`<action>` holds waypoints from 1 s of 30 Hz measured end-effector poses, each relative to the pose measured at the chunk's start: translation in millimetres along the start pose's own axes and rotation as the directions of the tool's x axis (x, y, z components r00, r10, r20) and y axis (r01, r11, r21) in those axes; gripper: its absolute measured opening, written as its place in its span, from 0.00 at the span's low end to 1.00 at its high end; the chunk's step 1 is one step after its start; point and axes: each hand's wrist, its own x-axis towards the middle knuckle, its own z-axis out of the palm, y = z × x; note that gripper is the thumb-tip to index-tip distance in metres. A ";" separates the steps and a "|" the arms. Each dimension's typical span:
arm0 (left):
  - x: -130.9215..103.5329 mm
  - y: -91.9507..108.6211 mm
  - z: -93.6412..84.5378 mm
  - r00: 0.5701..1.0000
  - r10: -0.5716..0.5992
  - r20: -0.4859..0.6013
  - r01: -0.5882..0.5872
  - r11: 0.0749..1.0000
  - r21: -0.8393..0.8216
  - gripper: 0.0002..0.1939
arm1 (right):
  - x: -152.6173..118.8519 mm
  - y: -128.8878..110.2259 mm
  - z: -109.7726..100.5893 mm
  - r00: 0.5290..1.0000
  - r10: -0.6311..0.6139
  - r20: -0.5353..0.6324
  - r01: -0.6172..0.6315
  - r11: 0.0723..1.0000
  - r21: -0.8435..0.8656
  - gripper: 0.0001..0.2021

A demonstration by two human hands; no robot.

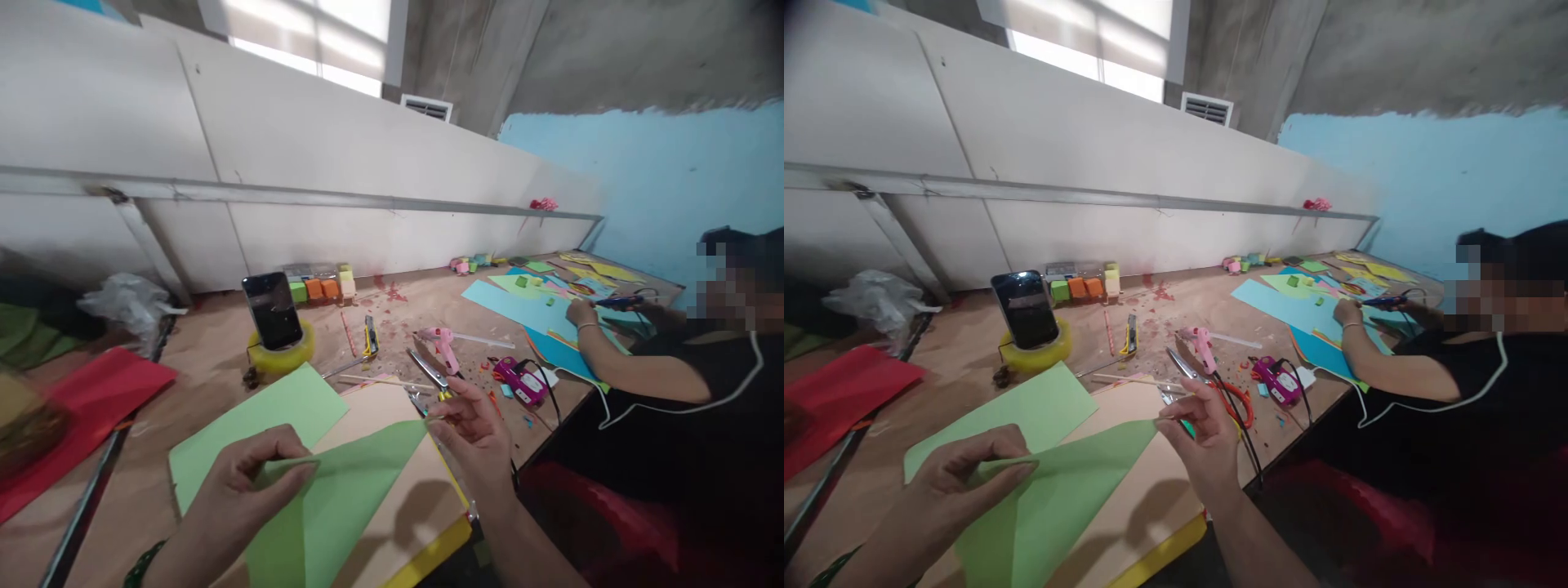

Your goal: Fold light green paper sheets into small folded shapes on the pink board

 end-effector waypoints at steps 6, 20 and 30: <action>-0.6 -3.0 2.5 0.999 -0.008 -0.043 0.007 1.000 -0.020 0.17 | -0.9 3.0 -3.5 1.000 0.016 -0.009 -0.016 1.000 0.022 0.20; 3.5 10.1 11.1 0.966 -0.251 0.066 0.259 0.914 -0.311 0.16 | -8.5 25.7 2.4 0.897 0.315 0.309 -0.357 0.930 0.086 0.35; 2.9 8.5 13.5 0.937 -0.332 0.111 0.349 0.855 -0.384 0.16 | -9.0 23.0 -1.0 0.881 0.375 0.290 -0.405 0.913 0.050 0.32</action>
